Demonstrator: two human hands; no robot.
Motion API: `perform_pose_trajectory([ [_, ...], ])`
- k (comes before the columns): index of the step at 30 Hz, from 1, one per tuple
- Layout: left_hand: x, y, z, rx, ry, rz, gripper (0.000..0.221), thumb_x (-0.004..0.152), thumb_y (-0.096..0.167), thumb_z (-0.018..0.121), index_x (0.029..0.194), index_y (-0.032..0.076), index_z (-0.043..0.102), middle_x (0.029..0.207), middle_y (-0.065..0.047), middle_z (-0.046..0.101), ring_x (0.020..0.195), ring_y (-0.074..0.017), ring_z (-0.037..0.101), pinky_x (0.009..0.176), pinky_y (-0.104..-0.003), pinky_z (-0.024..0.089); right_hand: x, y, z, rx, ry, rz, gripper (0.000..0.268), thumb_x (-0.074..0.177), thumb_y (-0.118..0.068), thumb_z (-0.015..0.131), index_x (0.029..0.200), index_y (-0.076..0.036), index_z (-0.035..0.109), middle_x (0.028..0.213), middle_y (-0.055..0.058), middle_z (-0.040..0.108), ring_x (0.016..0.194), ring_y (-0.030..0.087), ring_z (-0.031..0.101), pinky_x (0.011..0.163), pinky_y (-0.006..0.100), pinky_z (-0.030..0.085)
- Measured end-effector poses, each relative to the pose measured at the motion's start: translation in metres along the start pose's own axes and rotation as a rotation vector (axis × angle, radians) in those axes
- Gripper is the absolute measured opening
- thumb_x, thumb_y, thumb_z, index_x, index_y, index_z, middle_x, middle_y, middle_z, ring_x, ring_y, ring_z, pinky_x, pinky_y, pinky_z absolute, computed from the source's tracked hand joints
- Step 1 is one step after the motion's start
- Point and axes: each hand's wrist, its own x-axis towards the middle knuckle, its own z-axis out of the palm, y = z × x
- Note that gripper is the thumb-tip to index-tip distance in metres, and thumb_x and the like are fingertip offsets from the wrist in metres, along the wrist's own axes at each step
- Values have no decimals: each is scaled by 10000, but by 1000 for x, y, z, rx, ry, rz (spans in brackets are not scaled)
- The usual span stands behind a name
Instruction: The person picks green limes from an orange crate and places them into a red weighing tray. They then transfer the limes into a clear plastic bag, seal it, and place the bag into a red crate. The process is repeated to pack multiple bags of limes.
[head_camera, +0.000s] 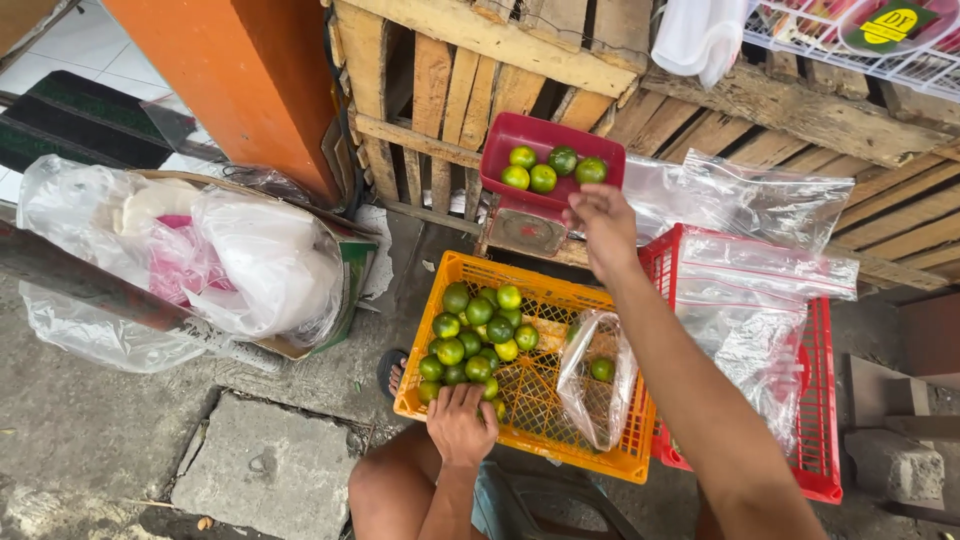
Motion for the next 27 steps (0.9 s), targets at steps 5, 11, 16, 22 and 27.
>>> perform_pose_trajectory([
  [5, 2, 0, 1, 5, -10, -10, 225, 817, 200, 568, 862, 159, 785, 835, -1, 718, 785, -258, 608, 632, -383, 453, 90, 5, -4, -861, 71, -393, 312, 879, -34, 701, 1170, -114, 623, 1235, 108, 626, 1185, 282, 562, 1044, 395, 473],
  [11, 3, -1, 4, -4, -11, -31, 201, 804, 208, 577, 846, 169, 769, 836, 6, 710, 777, -250, 605, 612, -378, 452, 143, 20, -6, -1320, -16, -207, 670, 822, -47, 759, 1433, -86, 489, 1410, 243, 468, 1262, 421, 535, 1074, 455, 478],
  [16, 4, -1, 4, -8, -22, -26, 204, 800, 192, 575, 852, 170, 772, 838, 14, 711, 780, -249, 603, 619, -378, 463, 146, 19, -9, -1318, 38, -194, 618, 844, -96, 786, 1410, -140, 541, 1307, 222, 537, 1133, 419, 619, 963, 463, 557],
  [22, 7, 2, -2, 21, -18, -14, 224, 806, 196, 558, 842, 175, 779, 829, 5, 720, 772, -245, 613, 611, -366, 455, 56, -32, -13, -905, 83, -307, 598, 779, -60, 796, 1292, -75, 491, 1346, 171, 340, 1210, 333, 546, 1040, 327, 576],
  [27, 4, 3, -2, 33, -21, -4, 227, 807, 204, 554, 840, 176, 777, 835, 5, 718, 775, -233, 600, 601, -365, 417, -15, -2, -81, -548, -27, -130, 480, 741, 125, 701, 1108, -107, 496, 1121, 98, 585, 1013, 245, 655, 796, 319, 619],
])
